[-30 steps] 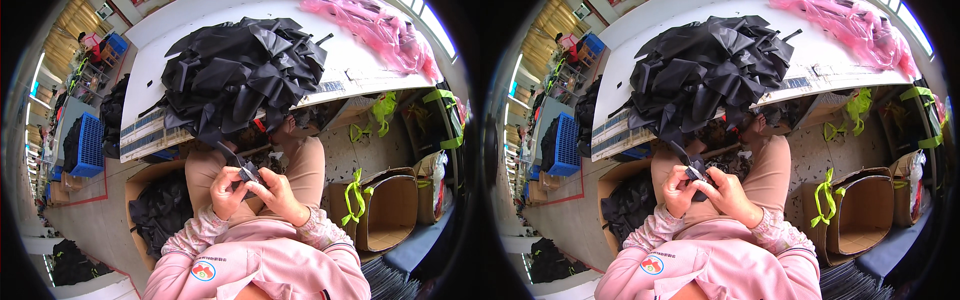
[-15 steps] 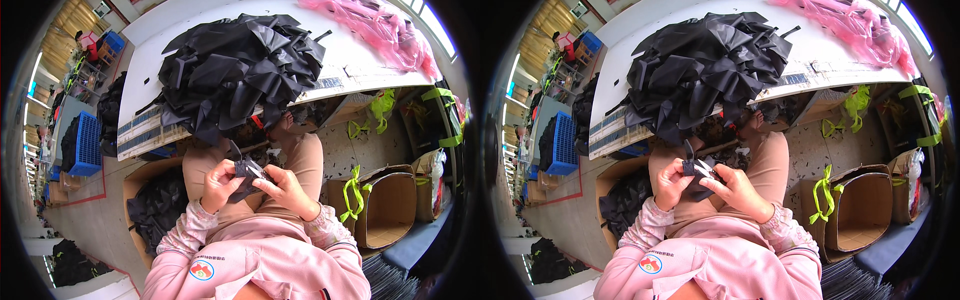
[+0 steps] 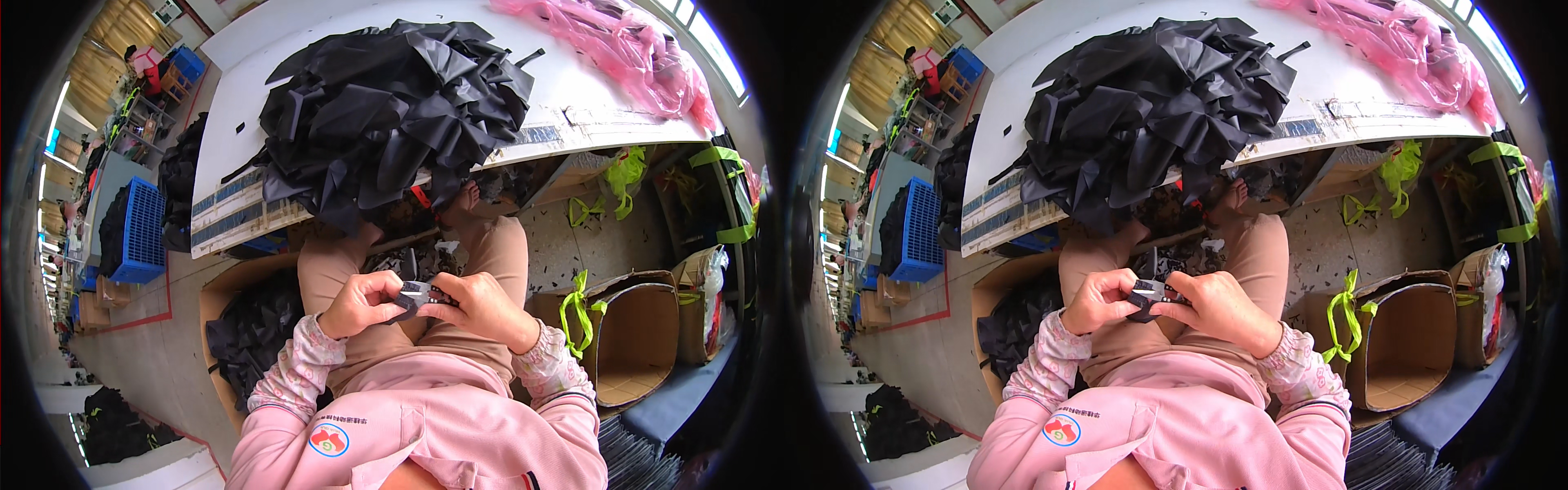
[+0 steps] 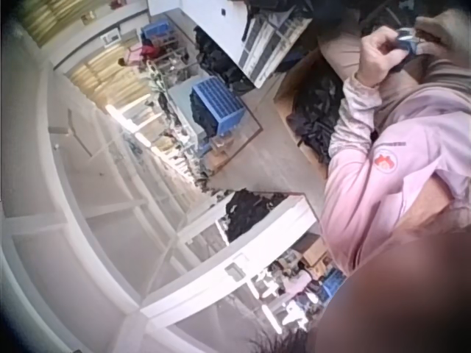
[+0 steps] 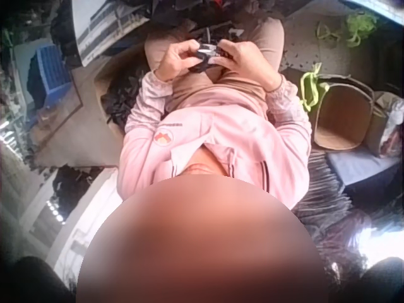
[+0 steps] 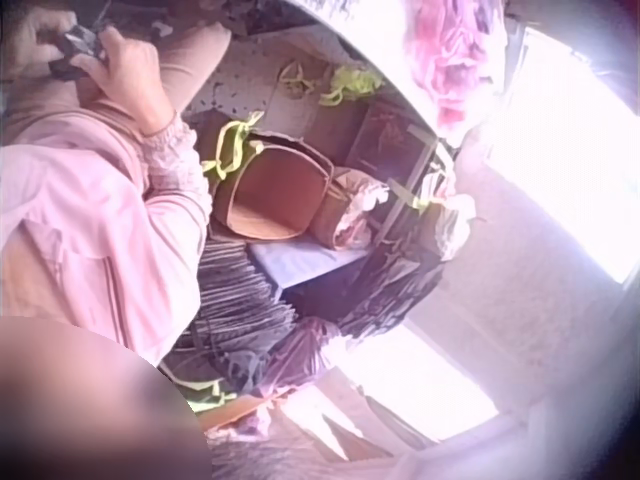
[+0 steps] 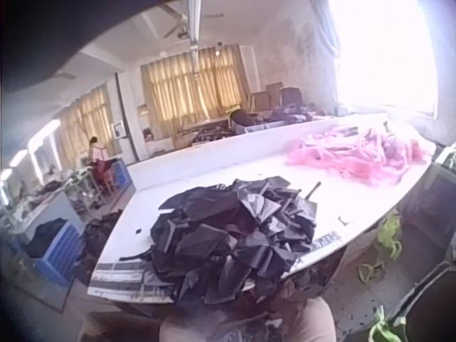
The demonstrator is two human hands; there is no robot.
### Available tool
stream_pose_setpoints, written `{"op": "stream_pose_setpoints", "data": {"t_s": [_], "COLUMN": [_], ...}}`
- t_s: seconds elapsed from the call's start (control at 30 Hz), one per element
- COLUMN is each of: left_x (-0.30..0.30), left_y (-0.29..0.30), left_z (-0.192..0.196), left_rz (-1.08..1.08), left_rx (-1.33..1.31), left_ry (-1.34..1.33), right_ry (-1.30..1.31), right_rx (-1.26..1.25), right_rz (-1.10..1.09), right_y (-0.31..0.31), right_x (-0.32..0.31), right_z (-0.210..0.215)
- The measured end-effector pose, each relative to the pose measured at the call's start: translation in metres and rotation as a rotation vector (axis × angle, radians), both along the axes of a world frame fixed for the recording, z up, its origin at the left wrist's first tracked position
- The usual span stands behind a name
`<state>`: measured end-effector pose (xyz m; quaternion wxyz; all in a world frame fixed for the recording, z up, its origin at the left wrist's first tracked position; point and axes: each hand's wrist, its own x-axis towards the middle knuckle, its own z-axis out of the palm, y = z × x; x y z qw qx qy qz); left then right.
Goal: The recorder is trimming and inspecting black fabric components at a production workstation.
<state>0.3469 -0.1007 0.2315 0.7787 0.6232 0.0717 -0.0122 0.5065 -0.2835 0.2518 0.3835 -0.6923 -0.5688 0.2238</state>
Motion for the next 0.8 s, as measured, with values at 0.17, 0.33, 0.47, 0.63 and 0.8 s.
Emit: {"op": "stream_pose_setpoints", "data": {"t_s": [0.17,0.33,0.47,0.63,0.8], "left_x": [-0.001,0.001,-0.001,0.002,0.012], "left_y": [-0.001,-0.001,0.003,0.016,0.031], "left_z": [-0.006,-0.001,0.001,0.002,0.004], "left_rz": [-0.008,-0.036,-0.079,-0.187,-0.429], "left_rx": [-0.011,0.029,0.142,0.186,-0.105], "left_ry": [-0.033,-0.043,-0.03,-0.032,0.138], "right_ry": [0.012,0.069,0.097,0.119,0.105], "right_rx": [0.016,0.01,0.012,-0.009,-0.013], "right_rz": [0.017,0.037,0.037,0.053,0.197], "right_y": [0.001,-0.001,-0.004,-0.007,-0.006], "right_x": [-0.001,-0.001,0.001,0.006,0.009], "right_z": [-0.001,-0.009,-0.011,-0.005,-0.001]}}
